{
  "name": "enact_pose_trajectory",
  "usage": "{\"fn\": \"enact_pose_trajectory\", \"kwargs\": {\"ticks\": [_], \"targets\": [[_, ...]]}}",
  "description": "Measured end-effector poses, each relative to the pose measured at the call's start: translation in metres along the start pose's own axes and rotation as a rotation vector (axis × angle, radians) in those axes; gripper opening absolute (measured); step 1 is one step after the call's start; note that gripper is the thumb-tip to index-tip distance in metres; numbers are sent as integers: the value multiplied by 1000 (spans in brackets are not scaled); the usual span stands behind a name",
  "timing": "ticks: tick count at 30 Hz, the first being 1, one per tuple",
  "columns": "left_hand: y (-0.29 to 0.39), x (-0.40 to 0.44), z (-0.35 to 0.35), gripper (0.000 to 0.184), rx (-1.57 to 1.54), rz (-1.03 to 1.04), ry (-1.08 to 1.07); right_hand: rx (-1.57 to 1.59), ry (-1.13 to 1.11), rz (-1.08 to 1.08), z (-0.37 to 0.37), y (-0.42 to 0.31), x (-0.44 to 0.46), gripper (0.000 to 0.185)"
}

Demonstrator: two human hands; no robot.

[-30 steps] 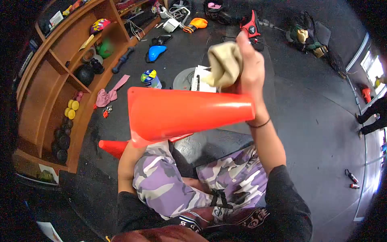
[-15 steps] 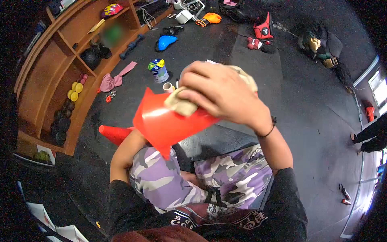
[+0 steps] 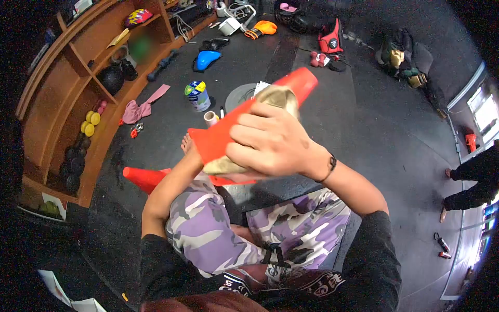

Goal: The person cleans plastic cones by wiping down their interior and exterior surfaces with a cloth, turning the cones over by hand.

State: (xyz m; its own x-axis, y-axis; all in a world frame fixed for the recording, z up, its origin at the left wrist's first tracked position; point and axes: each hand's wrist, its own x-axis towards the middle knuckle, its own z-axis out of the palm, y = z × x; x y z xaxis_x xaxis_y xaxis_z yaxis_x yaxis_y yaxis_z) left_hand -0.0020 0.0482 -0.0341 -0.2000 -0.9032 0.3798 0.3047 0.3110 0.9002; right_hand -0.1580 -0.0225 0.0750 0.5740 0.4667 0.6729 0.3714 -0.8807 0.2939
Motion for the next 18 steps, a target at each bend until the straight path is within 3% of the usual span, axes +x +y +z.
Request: {"fn": "enact_pose_trajectory", "kwargs": {"ticks": [2, 4, 6, 8, 9, 10, 12, 14, 18], "targets": [[-1, 7, 3, 54, 13, 27, 4, 59, 24, 47, -17, -2, -8, 39], [-3, 11, 6, 54, 25, 44, 7, 28, 207, 101, -22, 14, -21, 33], [-4, 17, 10, 54, 35, 56, 7, 44, 494, 362, -25, 19, -12, 28], [-3, 20, 14, 53, 51, 65, 4, 460, 796, 745, -19, 10, 5, 33], [-2, 23, 15, 53, 61, 69, 2, 236, 654, 735, -12, 20, -5, 38], [0, 26, 16, 53, 74, 73, -2, -179, 485, 564, -9, 20, -3, 41], [2, 33, 16, 52, 102, 87, -7, 15, 417, 684, 14, -6, -1, 47], [6, 38, 15, 52, 130, 106, -7, 172, 385, 597, 28, -24, -11, 52], [7, 42, 16, 51, 170, 136, 15, 460, 32, 493, 20, -49, -18, 45]]}}
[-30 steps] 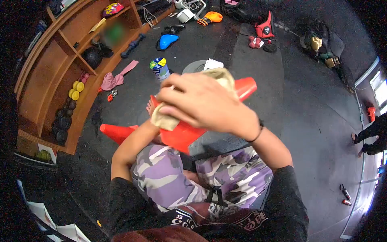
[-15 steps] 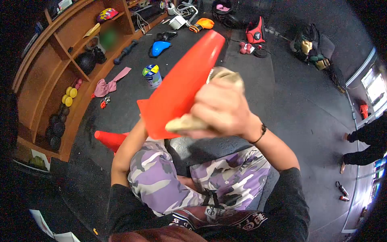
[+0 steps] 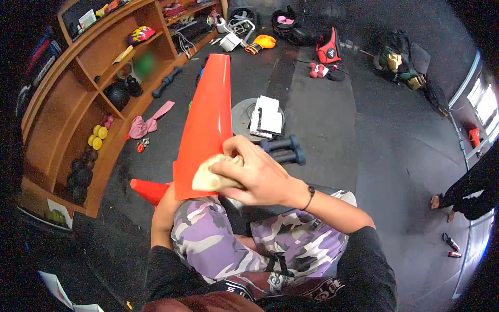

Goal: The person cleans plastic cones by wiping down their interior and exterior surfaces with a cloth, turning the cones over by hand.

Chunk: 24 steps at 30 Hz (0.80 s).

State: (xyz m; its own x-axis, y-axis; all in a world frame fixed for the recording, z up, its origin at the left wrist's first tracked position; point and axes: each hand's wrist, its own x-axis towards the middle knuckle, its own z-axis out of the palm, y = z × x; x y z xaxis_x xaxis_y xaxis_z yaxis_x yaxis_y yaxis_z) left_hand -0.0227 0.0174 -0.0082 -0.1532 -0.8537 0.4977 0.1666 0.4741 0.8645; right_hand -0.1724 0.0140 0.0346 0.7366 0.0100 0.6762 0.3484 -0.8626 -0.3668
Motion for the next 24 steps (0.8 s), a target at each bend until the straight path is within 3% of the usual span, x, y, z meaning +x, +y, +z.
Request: {"fn": "enact_pose_trajectory", "kwargs": {"ticks": [2, 4, 5, 6, 8, 10, 11, 14, 19, 22, 24], "targets": [[-3, -1, 1, 50, 10, 1, 10, 89, -18, -34, -10, 6, -1, 46], [-5, -1, 4, 50, 15, 2, 17, -1, 348, -106, -16, 17, 3, 46], [-7, -1, 6, 50, 16, 6, 19, -193, 562, -112, -21, 27, 10, 40], [-8, 1, 8, 49, 16, 12, 21, 301, 781, 264, -15, 8, 22, 31], [-10, 5, 11, 49, 17, 25, 24, 492, 979, 258, -22, 11, 58, 25], [-10, 6, 12, 48, 27, 32, 27, 385, 890, 297, -8, 27, 59, 27], [-9, 7, 9, 48, 38, 38, 30, 165, 816, 245, 9, 39, 51, 30], [-6, 7, 1, 48, 70, 64, 60, -10, 564, 72, 37, 32, 30, 44], [-10, -4, -6, 46, 106, 91, 138, 133, 23, 54, 54, 12, -8, 40], [-15, -7, -8, 46, 122, 97, 163, 275, 281, 62, 51, 39, -13, 31], [-16, -8, -8, 45, 132, 101, 174, 732, 659, 386, 45, 46, 5, 24]]}}
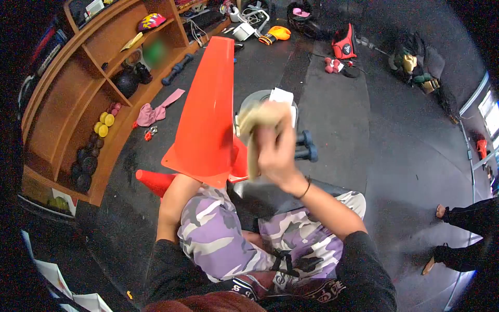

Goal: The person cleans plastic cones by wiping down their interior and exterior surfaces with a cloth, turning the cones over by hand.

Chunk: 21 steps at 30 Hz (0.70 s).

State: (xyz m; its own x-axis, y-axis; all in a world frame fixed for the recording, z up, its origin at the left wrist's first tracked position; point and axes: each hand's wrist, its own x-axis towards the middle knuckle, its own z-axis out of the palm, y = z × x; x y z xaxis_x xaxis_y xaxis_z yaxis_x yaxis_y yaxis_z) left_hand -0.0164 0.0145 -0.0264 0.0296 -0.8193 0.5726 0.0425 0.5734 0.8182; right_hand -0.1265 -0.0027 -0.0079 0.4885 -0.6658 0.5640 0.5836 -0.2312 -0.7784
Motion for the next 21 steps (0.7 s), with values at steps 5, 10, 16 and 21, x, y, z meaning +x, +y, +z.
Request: {"fn": "enact_pose_trajectory", "kwargs": {"ticks": [5, 10, 16, 21], "targets": [[1, 9, 1, 44, 21, 36, 7, -64, 87, -132, 34, -11, 55, 32], [0, 15, -5, 43, 51, 95, 53, -73, -90, 61, 22, 13, 10, 36], [-1, 15, -1, 42, 76, 149, 95, 224, -112, 666, 18, 33, -22, 57], [3, 18, -2, 40, 116, 183, 113, 735, -98, 796, -28, 31, 9, 40]]}}
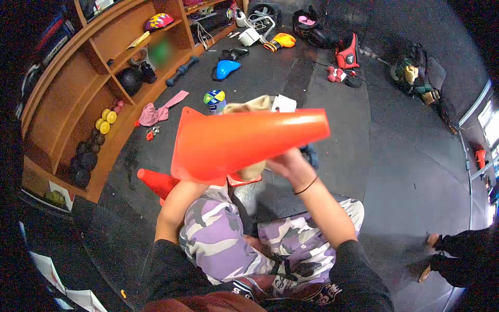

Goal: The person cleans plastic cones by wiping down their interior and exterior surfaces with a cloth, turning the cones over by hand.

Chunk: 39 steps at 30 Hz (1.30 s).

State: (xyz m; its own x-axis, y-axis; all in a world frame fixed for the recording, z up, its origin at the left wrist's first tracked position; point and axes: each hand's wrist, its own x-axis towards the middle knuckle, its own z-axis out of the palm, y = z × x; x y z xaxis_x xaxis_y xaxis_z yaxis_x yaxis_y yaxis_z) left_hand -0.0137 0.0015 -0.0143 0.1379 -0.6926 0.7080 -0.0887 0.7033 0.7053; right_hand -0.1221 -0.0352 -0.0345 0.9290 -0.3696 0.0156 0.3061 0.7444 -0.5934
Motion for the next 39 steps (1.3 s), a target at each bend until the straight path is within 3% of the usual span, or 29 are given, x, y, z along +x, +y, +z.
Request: {"fn": "enact_pose_trajectory", "kwargs": {"ticks": [1, 4, 5, 7, 9, 11, 13, 14, 15, 17, 18, 19, 21, 22, 23, 25, 27, 28, 29, 31, 33, 35, 37, 39], "targets": [[0, 1, 1, 40, 4, 8, 3, 14, -73, -40, -19, -12, 4, 40], [-4, 6, 10, 40, 1, 35, 14, -471, -109, -227, 17, -59, -12, 42], [-6, 8, 12, 39, 0, 45, 18, -531, -337, -312, 54, -72, -22, 42], [-8, 8, 16, 39, 2, 54, 31, -462, -390, -308, 51, -86, -23, 44], [-8, 7, 18, 38, 12, 62, 39, -587, -257, -314, 63, -101, -32, 46], [-7, 9, 19, 38, 25, 73, 39, -620, -300, -353, 74, -110, -24, 39], [-7, 10, 21, 38, 33, 83, 44, -665, -141, -426, 88, -101, -10, 39], [-8, 12, 23, 37, 35, 90, 47, -702, -214, -360, 83, -100, -3, 35], [-9, 13, 25, 37, 36, 97, 51, -991, -186, -313, 94, -101, -5, 29], [-10, 17, 27, 37, 42, 114, 58, -1206, -422, -243, 99, -87, -2, 25], [-11, 17, 27, 36, 49, 120, 61, -1319, -609, -329, 95, -78, 0, 25], [-11, 17, 25, 36, 58, 124, 65, -1313, -602, -215, 98, -79, -8, 23], [-12, 14, 24, 36, 72, 126, 68, -1212, -767, -230, 79, -93, -4, 24], [-14, 14, 26, 36, 70, 126, 62, -1142, -694, -70, 73, -108, -10, 26], [-15, 17, 29, 35, 66, 133, 54, -1112, -625, -60, 70, -120, -18, 26], [-16, 24, 35, 35, 61, 154, 44, -917, -774, -267, 50, -143, -16, 27], [-19, 25, 41, 34, 68, 168, 38, -966, -219, -729, 69, -126, -47, 35], [-19, 24, 43, 34, 72, 169, 39, -333, 79, -674, 85, -100, -66, 44], [-19, 23, 45, 34, 76, 172, 42, -595, -174, -663, 93, -109, -69, 49], [-20, 24, 51, 34, 83, 177, 39, -389, -33, -366, 77, -127, -55, 51], [-20, 29, 55, 33, 89, 190, 21, -830, 41, -630, 80, -119, -40, 41], [-19, 34, 57, 33, 101, 205, 7, -846, -122, -572, 75, -118, -43, 42], [-19, 37, 58, 32, 113, 223, 7, -603, -42, -598, 63, -125, -39, 43], [-20, 41, 61, 32, 120, 239, 13, -751, -10, -726, 77, -130, -49, 45]]}}
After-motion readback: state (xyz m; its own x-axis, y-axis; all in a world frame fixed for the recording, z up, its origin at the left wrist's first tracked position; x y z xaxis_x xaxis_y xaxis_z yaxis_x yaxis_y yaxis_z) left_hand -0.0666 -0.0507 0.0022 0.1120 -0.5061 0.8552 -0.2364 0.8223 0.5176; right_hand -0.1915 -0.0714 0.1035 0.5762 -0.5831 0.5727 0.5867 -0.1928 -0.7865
